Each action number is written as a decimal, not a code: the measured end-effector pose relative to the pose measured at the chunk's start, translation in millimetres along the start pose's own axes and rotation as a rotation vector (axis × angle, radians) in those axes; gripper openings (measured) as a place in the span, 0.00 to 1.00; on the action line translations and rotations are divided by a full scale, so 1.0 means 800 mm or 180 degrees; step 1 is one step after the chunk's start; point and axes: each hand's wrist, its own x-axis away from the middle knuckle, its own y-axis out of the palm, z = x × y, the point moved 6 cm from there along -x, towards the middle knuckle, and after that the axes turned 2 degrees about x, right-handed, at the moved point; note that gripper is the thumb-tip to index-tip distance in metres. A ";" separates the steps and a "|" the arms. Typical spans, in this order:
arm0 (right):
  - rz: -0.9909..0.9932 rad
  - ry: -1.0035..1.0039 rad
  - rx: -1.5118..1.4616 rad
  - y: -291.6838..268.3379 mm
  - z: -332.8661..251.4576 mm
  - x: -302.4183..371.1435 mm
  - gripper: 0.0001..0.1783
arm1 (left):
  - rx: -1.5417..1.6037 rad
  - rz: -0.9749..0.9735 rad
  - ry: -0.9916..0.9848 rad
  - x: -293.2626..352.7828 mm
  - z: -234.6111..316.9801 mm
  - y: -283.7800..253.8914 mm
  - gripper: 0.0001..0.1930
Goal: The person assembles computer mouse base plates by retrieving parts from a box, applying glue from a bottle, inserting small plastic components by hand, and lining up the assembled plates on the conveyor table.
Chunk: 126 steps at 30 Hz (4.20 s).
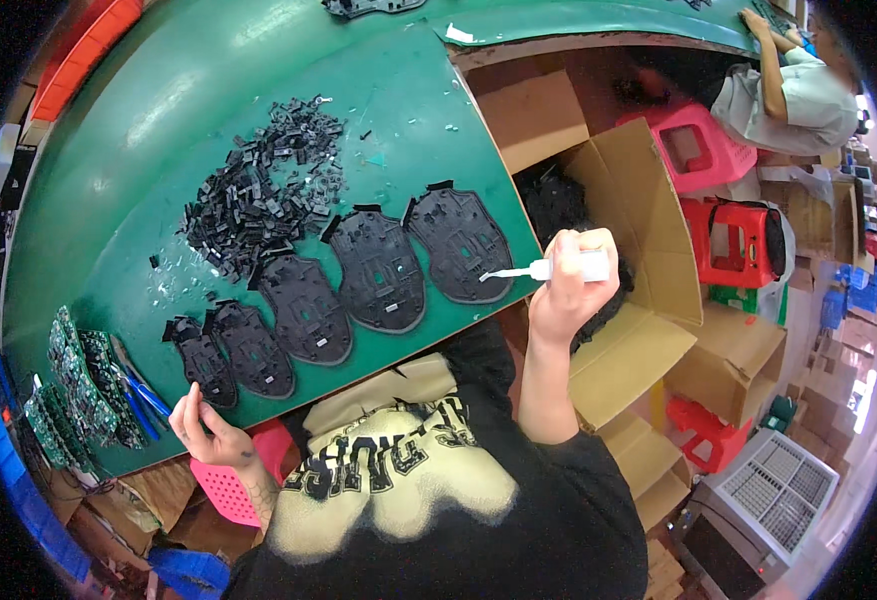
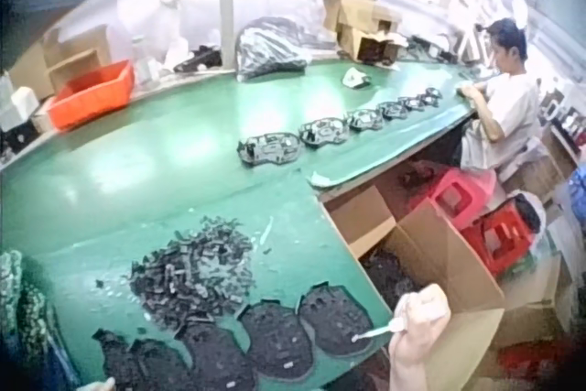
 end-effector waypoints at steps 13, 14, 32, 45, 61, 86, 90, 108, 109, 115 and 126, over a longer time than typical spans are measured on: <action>-0.0011 -0.0064 0.0191 0.003 -0.006 0.002 0.13 | -0.0052 -0.0150 0.0108 -0.003 0.003 0.002 0.12; 0.0057 -0.0105 0.0245 0.003 -0.006 0.003 0.13 | -0.0060 -0.0152 0.0108 -0.002 0.003 0.002 0.12; -0.1019 -0.1291 0.0458 0.060 -0.028 0.082 0.13 | -0.0061 0.0048 -0.0034 -0.004 0.005 0.001 0.12; -0.1716 -0.1282 0.0158 0.110 -0.051 0.111 0.18 | -0.0070 0.0061 0.0062 -0.002 0.006 0.001 0.12; -0.1848 -0.1038 0.0196 0.124 -0.044 0.125 0.17 | 0.0007 0.0057 0.0059 -0.002 0.002 -0.001 0.12; -0.2551 -0.0519 -0.0176 0.193 -0.046 0.171 0.17 | 0.0424 -0.0115 0.0536 0.006 0.006 -0.007 0.10; -0.2566 -0.0510 -0.0204 0.219 -0.055 0.171 0.16 | 0.0364 -0.0126 0.0615 0.009 0.002 -0.012 0.11; -0.3516 -0.0481 0.0607 0.291 -0.060 0.233 0.17 | 0.0601 0.0041 0.0605 0.009 0.004 -0.015 0.08; -0.3522 -0.0473 0.0612 0.292 -0.059 0.233 0.17 | 0.0635 0.0041 0.0592 0.008 0.002 -0.013 0.09; -0.3205 0.0183 -0.0340 0.286 -0.057 0.214 0.17 | 0.0793 -0.0021 0.0608 -0.004 0.003 -0.013 0.11; -0.4259 0.0419 0.0483 0.384 -0.063 0.151 0.12 | 0.0683 -0.0980 -0.0652 -0.087 -0.007 -0.008 0.23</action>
